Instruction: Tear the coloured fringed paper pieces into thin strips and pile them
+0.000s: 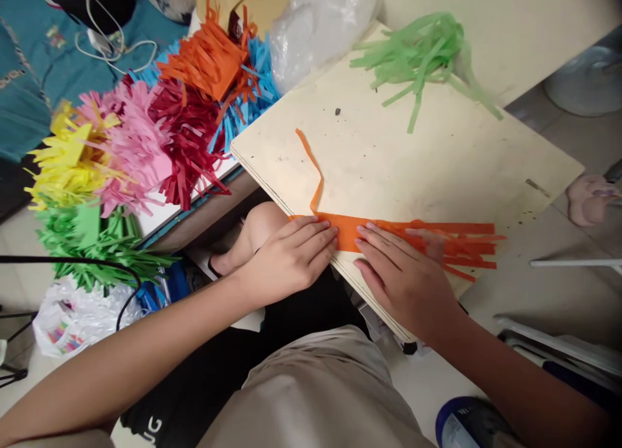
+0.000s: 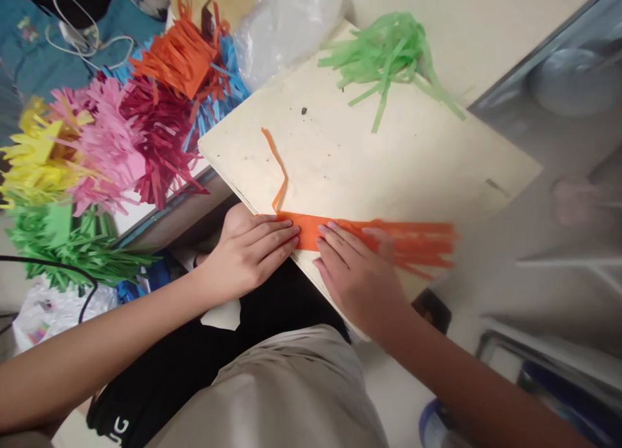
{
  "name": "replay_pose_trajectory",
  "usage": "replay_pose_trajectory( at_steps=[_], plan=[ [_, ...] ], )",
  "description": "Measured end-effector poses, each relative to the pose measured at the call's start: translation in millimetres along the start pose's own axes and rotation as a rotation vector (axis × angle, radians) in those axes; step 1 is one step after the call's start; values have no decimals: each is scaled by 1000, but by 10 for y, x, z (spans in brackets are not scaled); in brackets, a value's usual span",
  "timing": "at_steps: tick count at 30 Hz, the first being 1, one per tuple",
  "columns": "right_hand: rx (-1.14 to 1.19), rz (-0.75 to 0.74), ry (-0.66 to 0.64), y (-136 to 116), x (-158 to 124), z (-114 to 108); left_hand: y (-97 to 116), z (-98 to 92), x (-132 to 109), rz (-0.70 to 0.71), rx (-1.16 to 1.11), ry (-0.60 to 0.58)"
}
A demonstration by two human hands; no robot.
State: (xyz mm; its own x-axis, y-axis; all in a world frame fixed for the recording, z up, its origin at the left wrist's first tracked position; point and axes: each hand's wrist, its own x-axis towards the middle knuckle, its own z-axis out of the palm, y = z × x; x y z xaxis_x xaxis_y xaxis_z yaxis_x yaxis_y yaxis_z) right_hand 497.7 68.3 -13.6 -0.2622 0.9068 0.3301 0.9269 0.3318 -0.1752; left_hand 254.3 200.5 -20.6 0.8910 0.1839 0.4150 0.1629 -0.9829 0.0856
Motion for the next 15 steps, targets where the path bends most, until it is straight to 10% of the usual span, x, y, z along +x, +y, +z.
replay_pose_trajectory(
  at_steps=[15],
  plan=[
    [140,209,-20,241,307,-40,-291,-74,166,-320,-150,-127]
  ],
)
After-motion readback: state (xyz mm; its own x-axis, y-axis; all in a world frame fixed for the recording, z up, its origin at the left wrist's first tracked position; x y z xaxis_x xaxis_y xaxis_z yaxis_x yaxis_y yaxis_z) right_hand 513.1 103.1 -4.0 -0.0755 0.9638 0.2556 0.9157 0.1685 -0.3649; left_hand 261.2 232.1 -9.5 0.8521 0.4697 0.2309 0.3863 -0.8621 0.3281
